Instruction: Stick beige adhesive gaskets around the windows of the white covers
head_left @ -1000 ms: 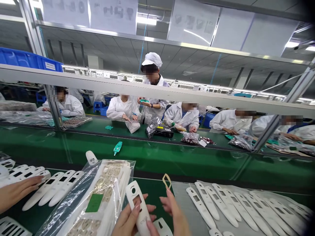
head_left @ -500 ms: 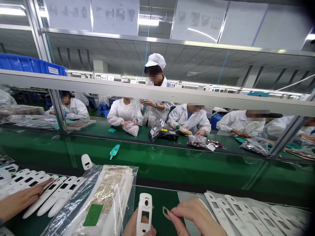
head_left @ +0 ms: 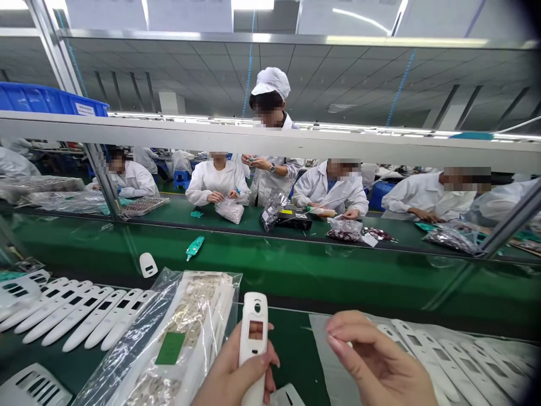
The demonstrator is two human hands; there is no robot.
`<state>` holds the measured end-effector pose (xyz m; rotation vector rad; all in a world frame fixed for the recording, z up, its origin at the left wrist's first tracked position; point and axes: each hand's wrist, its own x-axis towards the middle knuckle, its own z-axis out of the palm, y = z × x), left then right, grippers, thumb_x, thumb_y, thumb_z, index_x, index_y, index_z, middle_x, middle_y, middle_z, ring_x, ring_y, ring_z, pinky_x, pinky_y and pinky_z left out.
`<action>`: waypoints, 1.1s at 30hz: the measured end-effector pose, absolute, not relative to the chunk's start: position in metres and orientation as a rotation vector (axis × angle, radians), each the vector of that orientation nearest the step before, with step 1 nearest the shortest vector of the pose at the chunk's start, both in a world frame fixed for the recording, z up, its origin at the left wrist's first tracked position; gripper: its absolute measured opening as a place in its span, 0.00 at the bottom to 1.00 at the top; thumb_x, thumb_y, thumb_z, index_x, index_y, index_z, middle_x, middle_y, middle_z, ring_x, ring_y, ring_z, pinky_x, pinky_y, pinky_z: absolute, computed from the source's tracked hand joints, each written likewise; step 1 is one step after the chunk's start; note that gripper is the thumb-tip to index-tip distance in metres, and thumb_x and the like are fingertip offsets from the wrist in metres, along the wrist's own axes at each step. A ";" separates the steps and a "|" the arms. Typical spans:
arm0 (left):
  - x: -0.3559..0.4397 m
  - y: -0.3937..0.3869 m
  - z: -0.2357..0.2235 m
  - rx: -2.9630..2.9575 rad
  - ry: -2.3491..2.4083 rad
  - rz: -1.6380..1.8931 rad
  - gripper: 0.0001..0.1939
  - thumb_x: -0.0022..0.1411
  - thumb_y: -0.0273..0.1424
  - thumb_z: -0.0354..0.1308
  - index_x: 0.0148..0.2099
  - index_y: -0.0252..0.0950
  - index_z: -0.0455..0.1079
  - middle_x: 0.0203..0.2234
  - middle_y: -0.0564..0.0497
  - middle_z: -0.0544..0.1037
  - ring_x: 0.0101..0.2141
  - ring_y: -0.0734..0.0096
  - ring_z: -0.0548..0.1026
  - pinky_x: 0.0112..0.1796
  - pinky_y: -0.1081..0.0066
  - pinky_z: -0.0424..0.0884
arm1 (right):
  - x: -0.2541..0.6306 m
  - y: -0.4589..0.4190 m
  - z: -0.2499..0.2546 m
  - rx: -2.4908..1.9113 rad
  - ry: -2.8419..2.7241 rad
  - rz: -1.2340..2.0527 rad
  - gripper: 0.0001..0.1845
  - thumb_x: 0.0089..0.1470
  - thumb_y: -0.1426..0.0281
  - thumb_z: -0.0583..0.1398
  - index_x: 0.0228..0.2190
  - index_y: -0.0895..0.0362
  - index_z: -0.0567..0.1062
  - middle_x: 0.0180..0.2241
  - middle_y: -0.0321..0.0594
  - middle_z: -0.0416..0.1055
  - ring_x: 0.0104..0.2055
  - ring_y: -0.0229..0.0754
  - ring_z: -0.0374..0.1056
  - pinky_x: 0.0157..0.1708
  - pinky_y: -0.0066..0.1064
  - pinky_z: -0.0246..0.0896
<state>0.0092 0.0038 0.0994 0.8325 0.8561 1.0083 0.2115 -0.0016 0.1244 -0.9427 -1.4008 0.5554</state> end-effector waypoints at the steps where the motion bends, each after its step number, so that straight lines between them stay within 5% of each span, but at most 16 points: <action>1: 0.011 0.005 0.106 0.856 0.829 1.024 0.32 0.49 0.47 0.70 0.51 0.36 0.67 0.32 0.50 0.74 0.27 0.71 0.70 0.27 0.71 0.67 | 0.213 -0.002 0.124 -0.962 -1.362 0.558 0.04 0.52 0.67 0.66 0.26 0.50 0.79 0.33 0.43 0.74 0.37 0.44 0.72 0.30 0.28 0.70; 5: 0.014 0.011 0.114 0.990 0.807 1.018 0.23 0.55 0.45 0.67 0.45 0.34 0.69 0.35 0.49 0.73 0.28 0.73 0.71 0.29 0.73 0.68 | 0.211 -0.002 0.124 -0.954 -1.315 0.635 0.05 0.51 0.66 0.66 0.25 0.50 0.79 0.30 0.40 0.72 0.35 0.41 0.69 0.31 0.26 0.68; 9: 0.015 0.012 0.102 1.035 0.726 0.889 0.24 0.56 0.45 0.67 0.48 0.34 0.68 0.38 0.48 0.72 0.28 0.75 0.71 0.28 0.73 0.69 | 0.207 0.002 0.125 -0.953 -1.277 0.863 0.06 0.50 0.66 0.67 0.24 0.51 0.79 0.23 0.37 0.70 0.27 0.37 0.66 0.27 0.25 0.63; 23: 0.018 0.003 0.103 0.946 0.602 0.810 0.21 0.52 0.36 0.71 0.42 0.34 0.66 0.29 0.56 0.68 0.25 0.80 0.69 0.27 0.77 0.71 | 0.186 0.003 0.120 -0.931 -1.211 1.166 0.09 0.48 0.63 0.68 0.21 0.53 0.80 0.29 0.38 0.66 0.31 0.40 0.69 0.30 0.31 0.70; 33: 0.016 0.007 0.101 0.900 0.666 0.755 0.27 0.48 0.41 0.73 0.40 0.33 0.63 0.28 0.52 0.76 0.25 0.78 0.74 0.29 0.76 0.68 | 0.189 0.005 0.106 -0.824 -1.387 0.243 0.07 0.47 0.77 0.66 0.27 0.52 0.78 0.30 0.39 0.71 0.33 0.41 0.70 0.25 0.26 0.67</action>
